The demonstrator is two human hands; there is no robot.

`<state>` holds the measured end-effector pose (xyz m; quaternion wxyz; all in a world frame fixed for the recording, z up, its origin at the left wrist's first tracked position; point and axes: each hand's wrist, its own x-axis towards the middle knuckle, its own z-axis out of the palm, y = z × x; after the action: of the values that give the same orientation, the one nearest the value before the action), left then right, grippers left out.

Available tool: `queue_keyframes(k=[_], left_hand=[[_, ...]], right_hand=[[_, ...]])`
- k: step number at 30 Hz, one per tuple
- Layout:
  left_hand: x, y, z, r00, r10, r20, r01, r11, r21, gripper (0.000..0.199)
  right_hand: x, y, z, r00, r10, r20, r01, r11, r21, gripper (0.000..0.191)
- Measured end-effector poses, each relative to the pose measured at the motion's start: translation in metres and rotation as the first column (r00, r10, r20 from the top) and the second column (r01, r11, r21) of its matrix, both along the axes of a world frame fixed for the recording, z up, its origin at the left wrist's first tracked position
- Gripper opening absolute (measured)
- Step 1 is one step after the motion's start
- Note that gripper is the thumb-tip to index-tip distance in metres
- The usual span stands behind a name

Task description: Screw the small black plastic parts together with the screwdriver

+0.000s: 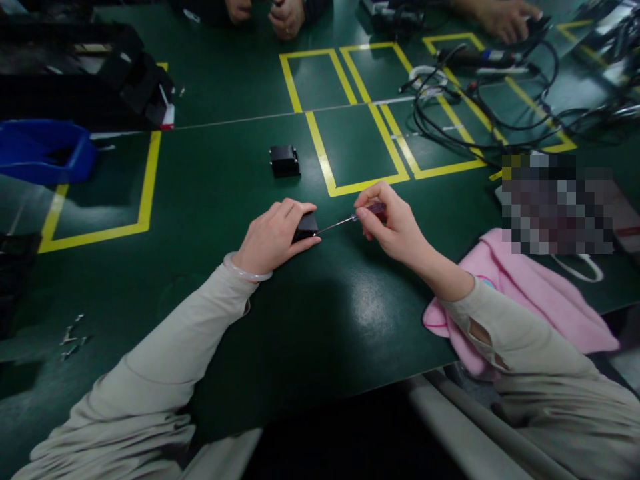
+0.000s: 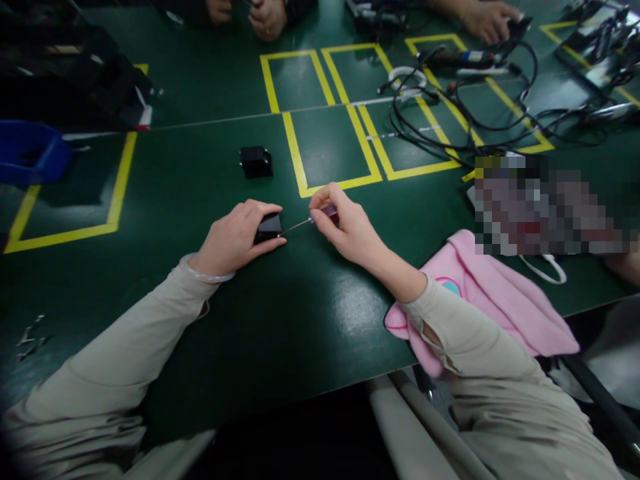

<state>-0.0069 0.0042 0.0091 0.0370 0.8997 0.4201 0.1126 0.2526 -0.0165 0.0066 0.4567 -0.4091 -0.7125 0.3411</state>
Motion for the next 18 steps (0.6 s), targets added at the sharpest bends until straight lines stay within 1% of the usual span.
queue_keyframes(k=[3,9,14,18], left_hand=[[-0.0004,0.0002,-0.0006,1.0,0.0,0.001,0.0,1.0,-0.001,0.056],[-0.0008,0.0002,-0.002,1.0,-0.004,0.008,0.004,1.0,0.007,0.055],[-0.001,0.0006,-0.0033,1.0,-0.002,0.009,0.002,1.0,0.02,0.056],[-0.0014,0.0011,-0.0041,1.0,-0.01,0.008,0.009,0.999,0.032,0.056]], right_hand=[[0.0004,0.0008,-0.0011,1.0,0.01,-0.01,-0.01,1.0,0.008,0.017],[0.0004,0.0008,0.0002,1.0,-0.008,0.0,0.008,1.0,-0.001,0.027],[0.0,0.0006,-0.0003,0.999,0.018,-0.029,-0.018,1.0,0.004,0.017],[0.0001,0.0012,0.0009,1.0,0.017,-0.01,-0.016,1.0,0.012,0.017]])
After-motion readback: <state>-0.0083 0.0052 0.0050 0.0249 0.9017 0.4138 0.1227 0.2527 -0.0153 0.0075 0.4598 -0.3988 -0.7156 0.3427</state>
